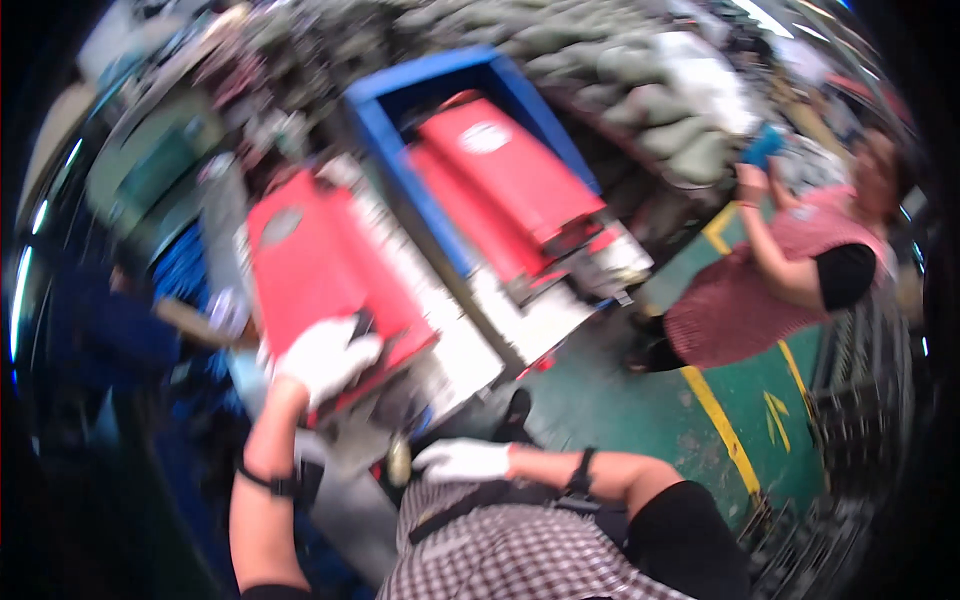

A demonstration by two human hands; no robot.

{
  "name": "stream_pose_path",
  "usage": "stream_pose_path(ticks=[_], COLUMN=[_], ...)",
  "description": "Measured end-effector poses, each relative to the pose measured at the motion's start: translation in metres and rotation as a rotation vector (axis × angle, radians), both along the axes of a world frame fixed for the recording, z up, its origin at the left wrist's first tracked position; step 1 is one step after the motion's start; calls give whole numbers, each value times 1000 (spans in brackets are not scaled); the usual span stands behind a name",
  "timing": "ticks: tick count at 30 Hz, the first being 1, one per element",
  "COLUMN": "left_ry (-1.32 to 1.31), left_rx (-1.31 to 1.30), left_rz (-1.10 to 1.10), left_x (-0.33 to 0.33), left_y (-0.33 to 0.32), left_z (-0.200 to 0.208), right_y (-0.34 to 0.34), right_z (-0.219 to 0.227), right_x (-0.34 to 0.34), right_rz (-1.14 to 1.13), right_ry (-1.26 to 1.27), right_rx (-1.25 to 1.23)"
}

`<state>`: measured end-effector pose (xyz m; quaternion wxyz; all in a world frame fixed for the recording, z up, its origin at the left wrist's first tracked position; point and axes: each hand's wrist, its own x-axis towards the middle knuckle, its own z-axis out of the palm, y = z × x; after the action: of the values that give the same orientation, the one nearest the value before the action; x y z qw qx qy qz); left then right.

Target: Operate a heating/pressing machine for shoe components on an assembly line.

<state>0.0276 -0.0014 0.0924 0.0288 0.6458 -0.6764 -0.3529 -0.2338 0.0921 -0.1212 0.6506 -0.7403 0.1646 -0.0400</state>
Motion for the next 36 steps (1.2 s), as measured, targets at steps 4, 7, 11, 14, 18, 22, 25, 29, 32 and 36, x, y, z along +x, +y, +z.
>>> stream_pose_path(ticks=[4, 7, 11, 14, 18, 22, 25, 29, 32, 36], left_ry=[-145, -237, -250, -257, -266, -271, -299, -168, 90, -145], left_rx=[-17, -63, -58, -112, -73, -40, -36, -51, -154, -478], left_rz=[112, 159, 202, 196, 223, 208, 275, 450, 821, 676], left_x=[-24, -32, -31, -31, -32, -29, -28, -36, -50, -82], left_y=[13, 20, 22, 21, 20, 19, 17, 16, 19, 26], left_z=[-56, -85, -98, -99, -101, -101, -104, -115, -121, -113], right_y=[9, 18, 11, -20, -80, -130, -163, -219, -249, -267], right_z=[-6, -13, -16, -11, 2, 30, 58, 70, 52, 33], right_x=[42, 61, 51, 15, -59, -117, -168, -238, -266, -279], right_rz=[25, 46, 18, 85, -360, -575, -1020, -1318, -1361, -1007], right_ry=[83, -133, -11, 31, -38, -343, -44, 335, 549, 758], right_rx=[1098, 1472, 1537, 1544, 1396, 1089, -390, -981, -951, -945])
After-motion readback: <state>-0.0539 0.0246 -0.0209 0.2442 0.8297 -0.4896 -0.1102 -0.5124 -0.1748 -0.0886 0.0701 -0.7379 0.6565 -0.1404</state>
